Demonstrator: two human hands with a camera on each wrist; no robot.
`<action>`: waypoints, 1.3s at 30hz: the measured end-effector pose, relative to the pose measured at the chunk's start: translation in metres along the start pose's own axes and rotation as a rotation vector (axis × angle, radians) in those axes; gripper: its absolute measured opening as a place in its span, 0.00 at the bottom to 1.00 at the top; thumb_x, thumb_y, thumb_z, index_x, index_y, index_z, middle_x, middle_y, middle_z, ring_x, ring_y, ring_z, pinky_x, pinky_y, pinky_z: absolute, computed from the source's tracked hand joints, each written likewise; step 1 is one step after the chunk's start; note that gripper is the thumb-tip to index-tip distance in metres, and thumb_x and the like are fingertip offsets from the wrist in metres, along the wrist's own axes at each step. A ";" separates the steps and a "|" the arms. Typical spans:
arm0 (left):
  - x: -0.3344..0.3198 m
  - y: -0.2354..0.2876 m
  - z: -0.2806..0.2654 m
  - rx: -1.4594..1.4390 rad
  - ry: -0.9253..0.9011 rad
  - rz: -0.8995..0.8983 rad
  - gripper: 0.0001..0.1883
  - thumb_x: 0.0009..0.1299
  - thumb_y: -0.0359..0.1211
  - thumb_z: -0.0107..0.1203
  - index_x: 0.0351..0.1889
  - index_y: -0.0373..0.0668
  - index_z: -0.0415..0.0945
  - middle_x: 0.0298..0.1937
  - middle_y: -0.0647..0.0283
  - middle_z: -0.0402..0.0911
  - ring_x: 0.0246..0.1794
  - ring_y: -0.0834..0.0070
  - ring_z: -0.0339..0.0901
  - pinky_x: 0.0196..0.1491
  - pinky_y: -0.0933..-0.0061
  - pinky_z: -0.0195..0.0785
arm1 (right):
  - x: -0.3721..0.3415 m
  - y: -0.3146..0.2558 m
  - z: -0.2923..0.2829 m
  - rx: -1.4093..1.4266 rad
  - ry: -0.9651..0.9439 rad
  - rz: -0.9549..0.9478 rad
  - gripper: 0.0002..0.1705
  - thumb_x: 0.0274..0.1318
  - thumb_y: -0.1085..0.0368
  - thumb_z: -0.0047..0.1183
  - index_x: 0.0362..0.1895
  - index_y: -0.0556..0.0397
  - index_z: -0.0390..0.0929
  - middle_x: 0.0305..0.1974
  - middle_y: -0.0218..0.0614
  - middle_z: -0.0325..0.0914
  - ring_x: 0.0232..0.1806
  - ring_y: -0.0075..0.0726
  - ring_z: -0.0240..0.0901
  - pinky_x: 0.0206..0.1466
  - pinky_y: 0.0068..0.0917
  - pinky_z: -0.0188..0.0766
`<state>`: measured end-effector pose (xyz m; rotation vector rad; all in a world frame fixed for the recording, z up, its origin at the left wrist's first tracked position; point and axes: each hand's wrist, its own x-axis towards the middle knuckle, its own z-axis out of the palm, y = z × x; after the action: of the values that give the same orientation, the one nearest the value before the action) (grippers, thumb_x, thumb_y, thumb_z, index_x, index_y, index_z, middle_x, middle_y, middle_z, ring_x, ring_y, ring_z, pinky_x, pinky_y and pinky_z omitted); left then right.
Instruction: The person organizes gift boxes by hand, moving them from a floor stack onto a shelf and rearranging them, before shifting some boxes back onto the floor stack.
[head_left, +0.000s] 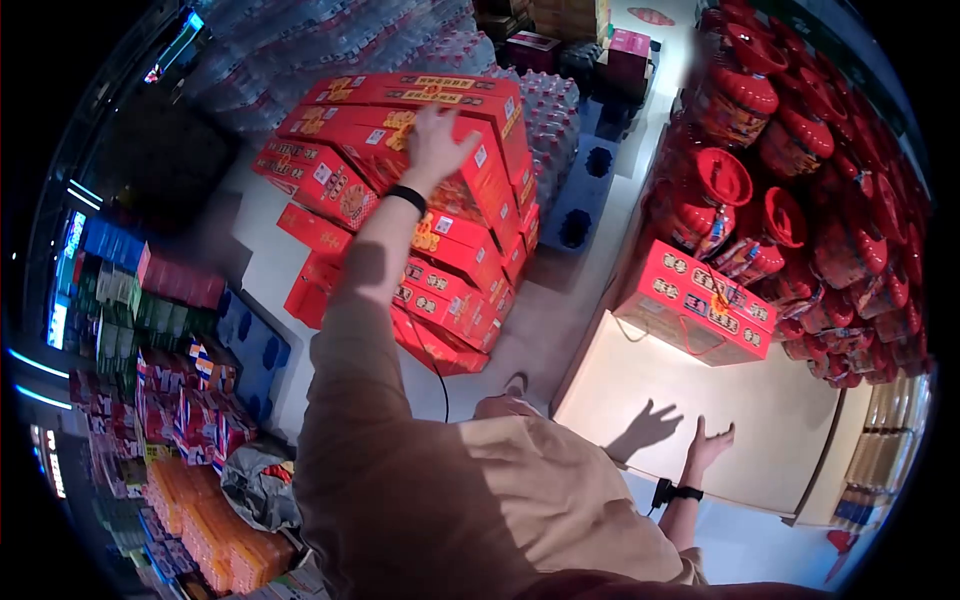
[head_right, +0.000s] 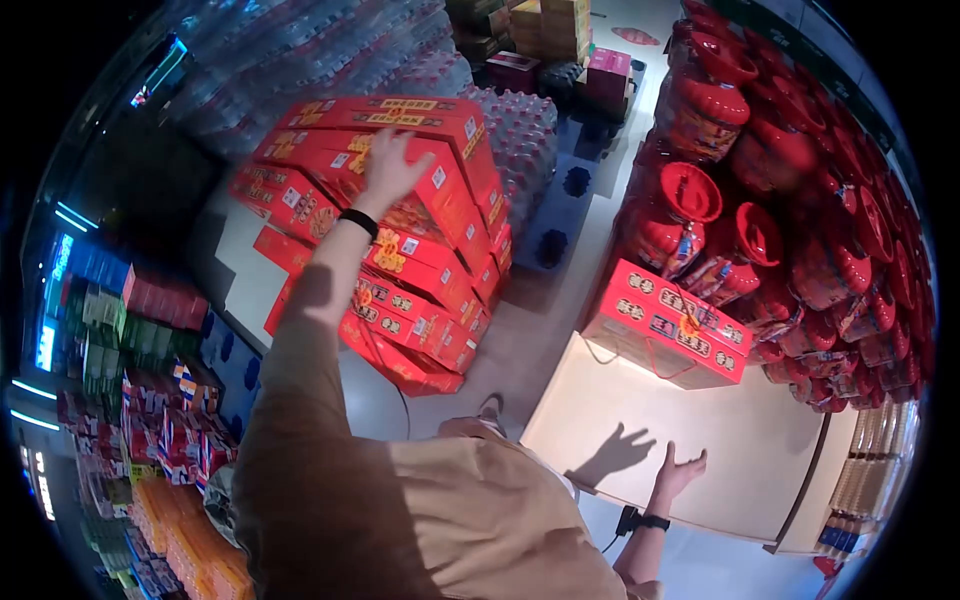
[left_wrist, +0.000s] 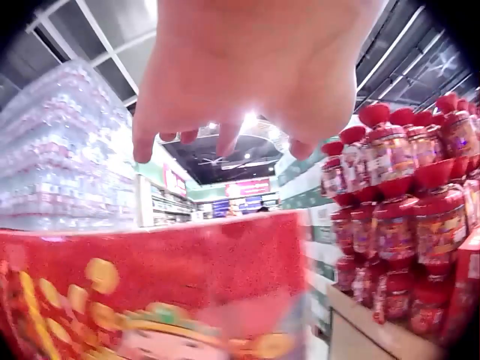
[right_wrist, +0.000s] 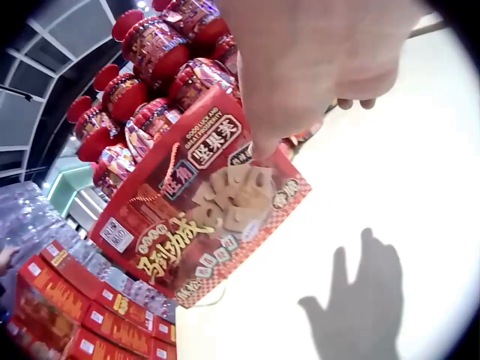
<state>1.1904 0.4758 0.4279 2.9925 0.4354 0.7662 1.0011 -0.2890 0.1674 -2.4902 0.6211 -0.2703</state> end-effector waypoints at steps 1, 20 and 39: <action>0.018 -0.036 -0.001 -0.024 -0.041 -0.072 0.45 0.65 0.63 0.62 0.75 0.47 0.68 0.80 0.47 0.57 0.80 0.45 0.54 0.76 0.43 0.55 | -0.018 0.002 0.002 -0.046 -0.008 0.028 0.56 0.56 0.48 0.72 0.76 0.61 0.53 0.71 0.63 0.53 0.68 0.68 0.63 0.72 0.52 0.66; 0.050 -0.270 0.017 -0.006 -0.240 -0.130 0.44 0.72 0.69 0.47 0.80 0.53 0.62 0.83 0.52 0.55 0.83 0.51 0.49 0.81 0.45 0.40 | -0.074 -0.172 0.033 -0.075 -0.124 -0.418 0.50 0.51 0.53 0.74 0.71 0.59 0.61 0.67 0.57 0.63 0.70 0.67 0.61 0.73 0.54 0.62; 0.020 -0.337 -0.026 -0.039 -0.228 -1.424 0.72 0.54 0.78 0.58 0.85 0.45 0.36 0.85 0.35 0.26 0.80 0.20 0.27 0.73 0.20 0.40 | -0.083 -0.699 0.172 0.135 -0.403 -1.373 0.68 0.33 0.33 0.78 0.76 0.50 0.62 0.75 0.64 0.56 0.75 0.71 0.57 0.75 0.55 0.61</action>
<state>1.1063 0.8041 0.4298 1.8304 2.0248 0.2226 1.2434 0.3487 0.4120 -2.3060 -1.2726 -0.2544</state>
